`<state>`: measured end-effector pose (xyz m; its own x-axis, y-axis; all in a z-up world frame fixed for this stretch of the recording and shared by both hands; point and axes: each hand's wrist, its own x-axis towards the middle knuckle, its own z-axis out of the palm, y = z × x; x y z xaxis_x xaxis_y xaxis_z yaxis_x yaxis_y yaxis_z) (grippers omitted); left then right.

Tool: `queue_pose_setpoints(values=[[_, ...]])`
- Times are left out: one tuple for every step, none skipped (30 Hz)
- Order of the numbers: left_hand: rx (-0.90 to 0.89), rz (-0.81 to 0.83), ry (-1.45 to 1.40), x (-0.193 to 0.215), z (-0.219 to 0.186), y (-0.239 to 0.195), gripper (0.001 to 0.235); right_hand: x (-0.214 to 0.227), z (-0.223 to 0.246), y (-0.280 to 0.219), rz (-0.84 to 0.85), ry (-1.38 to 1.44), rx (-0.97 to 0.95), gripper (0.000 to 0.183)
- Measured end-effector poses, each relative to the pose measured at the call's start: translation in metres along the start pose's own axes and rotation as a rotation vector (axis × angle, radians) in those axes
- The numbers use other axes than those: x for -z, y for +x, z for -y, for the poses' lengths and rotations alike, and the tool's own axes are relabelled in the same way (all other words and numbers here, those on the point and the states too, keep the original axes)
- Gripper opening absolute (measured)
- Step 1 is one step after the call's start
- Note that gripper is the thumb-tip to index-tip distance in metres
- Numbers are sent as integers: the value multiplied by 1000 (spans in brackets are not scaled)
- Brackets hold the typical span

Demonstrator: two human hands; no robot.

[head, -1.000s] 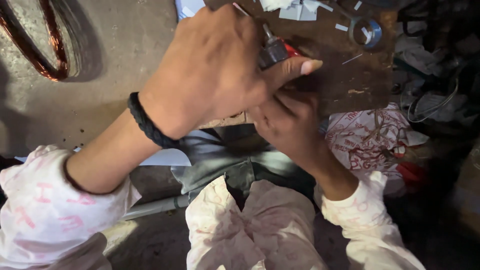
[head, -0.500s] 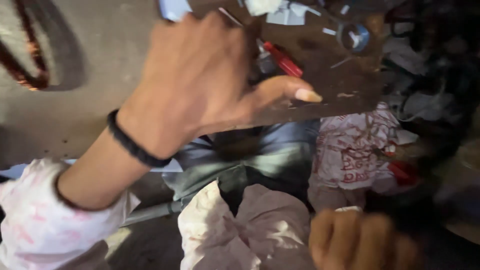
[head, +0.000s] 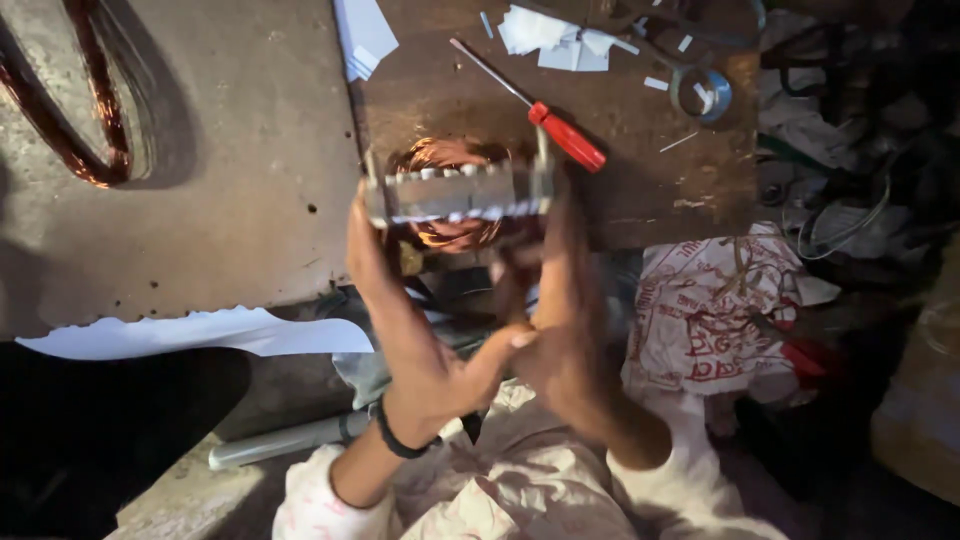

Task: Assembling and securing copper wire windings onto a motor stator core at a workbench.

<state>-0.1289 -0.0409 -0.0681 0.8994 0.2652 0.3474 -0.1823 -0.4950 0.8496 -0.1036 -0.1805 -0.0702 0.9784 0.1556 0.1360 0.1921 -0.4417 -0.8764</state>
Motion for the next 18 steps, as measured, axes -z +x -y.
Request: queue_pose_setpoints(values=[[-11,62,-10,0,-6,9,116,-1,7,-11,-64,-95,-11,70],[-13,58,-14,2,-3,23,116,4,8,-15,-64,-98,-6,70],[-26,109,-62,5,-1,37,123,7,8,-19,-52,-174,42,68],[-38,160,-110,8,2,51,131,11,9,-24,-40,-249,90,66],[-38,160,-110,10,8,63,131,17,13,-12,-39,-249,89,66],[107,304,-157,12,14,74,128,23,17,0,-113,-255,98,49],[244,459,-210,14,21,87,125,29,22,12,-191,-261,104,35],[242,465,-210,16,32,92,125,32,14,25,-196,-262,101,35],[-16,529,-157,19,44,97,125,35,7,37,-220,-407,193,37],[-272,596,-104,23,55,101,126,38,-1,50,-241,-551,287,44],[-272,598,-103,24,56,104,126,36,-10,55,-242,-549,285,44],[-274,646,-163,26,57,106,128,34,-20,61,-180,-500,273,40],[-275,697,-229,26,58,109,131,33,-31,66,-118,-454,255,38],[-274,702,-232,29,54,108,131,34,-30,65,-120,-457,249,38],[-269,702,-257,32,50,106,131,35,-30,64,-122,-384,251,36],[-263,701,-283,36,46,104,131,36,-29,63,-124,-311,252,34],[-261,698,-283,40,49,96,131,38,-32,58,-122,-311,253,34],[-260,559,-101,45,53,89,120,41,-35,52,-190,-329,289,26]])
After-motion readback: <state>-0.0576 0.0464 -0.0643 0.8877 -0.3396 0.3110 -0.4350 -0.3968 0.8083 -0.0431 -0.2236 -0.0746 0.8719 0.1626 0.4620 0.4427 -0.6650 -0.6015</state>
